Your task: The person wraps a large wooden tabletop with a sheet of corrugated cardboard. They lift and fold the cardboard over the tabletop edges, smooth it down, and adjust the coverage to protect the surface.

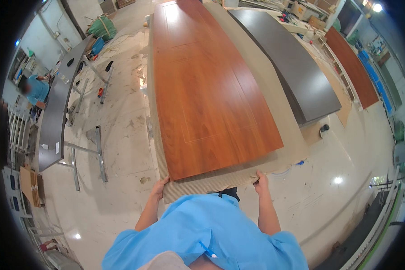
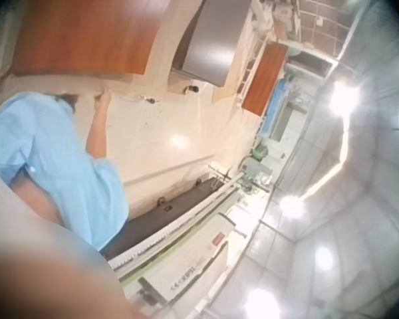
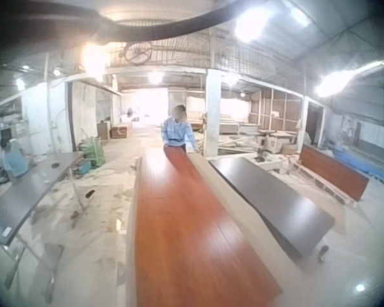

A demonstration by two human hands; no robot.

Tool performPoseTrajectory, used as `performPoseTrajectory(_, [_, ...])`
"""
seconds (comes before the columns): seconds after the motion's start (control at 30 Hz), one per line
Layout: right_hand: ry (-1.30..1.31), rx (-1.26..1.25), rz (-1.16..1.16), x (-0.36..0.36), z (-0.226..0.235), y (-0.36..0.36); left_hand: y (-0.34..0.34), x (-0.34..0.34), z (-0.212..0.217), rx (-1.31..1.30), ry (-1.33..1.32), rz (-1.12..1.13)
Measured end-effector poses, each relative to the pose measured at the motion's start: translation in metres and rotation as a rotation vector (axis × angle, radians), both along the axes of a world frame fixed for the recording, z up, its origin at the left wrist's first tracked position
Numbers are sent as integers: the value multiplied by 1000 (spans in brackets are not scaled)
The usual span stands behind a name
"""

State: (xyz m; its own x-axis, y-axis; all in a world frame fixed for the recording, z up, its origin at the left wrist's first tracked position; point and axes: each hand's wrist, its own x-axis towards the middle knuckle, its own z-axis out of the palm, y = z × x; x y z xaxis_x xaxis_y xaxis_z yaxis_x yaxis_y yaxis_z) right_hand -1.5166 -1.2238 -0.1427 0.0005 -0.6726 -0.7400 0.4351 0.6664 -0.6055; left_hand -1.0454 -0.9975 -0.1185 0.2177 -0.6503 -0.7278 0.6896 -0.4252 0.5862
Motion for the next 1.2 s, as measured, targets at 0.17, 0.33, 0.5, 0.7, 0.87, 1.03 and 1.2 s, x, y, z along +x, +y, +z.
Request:
performPoseTrajectory(0.17, [16,-12,135,-4,7,4,0,1,-4,-5,-72,-14])
performPoseTrajectory(0.33, [19,39,182,-6,10,5,5,3,-5,22,-79,-35])
performPoseTrajectory(0.5, [37,35,-52,-8,3,-5,1,3,-7,-10,-30,11])
performPoseTrajectory(0.7, [-80,-60,-190,-15,5,-24,2,6,-8,-17,11,7])
performPoseTrajectory(0.87, [-121,-56,-277,-9,1,-31,0,6,-3,28,21,-3])
performPoseTrajectory(1.03, [-96,-66,-310,-8,-6,-27,-2,5,3,71,-13,-8])
performPoseTrajectory(1.2, [-94,-109,-271,-14,-11,-27,-1,7,-5,19,-3,-24])
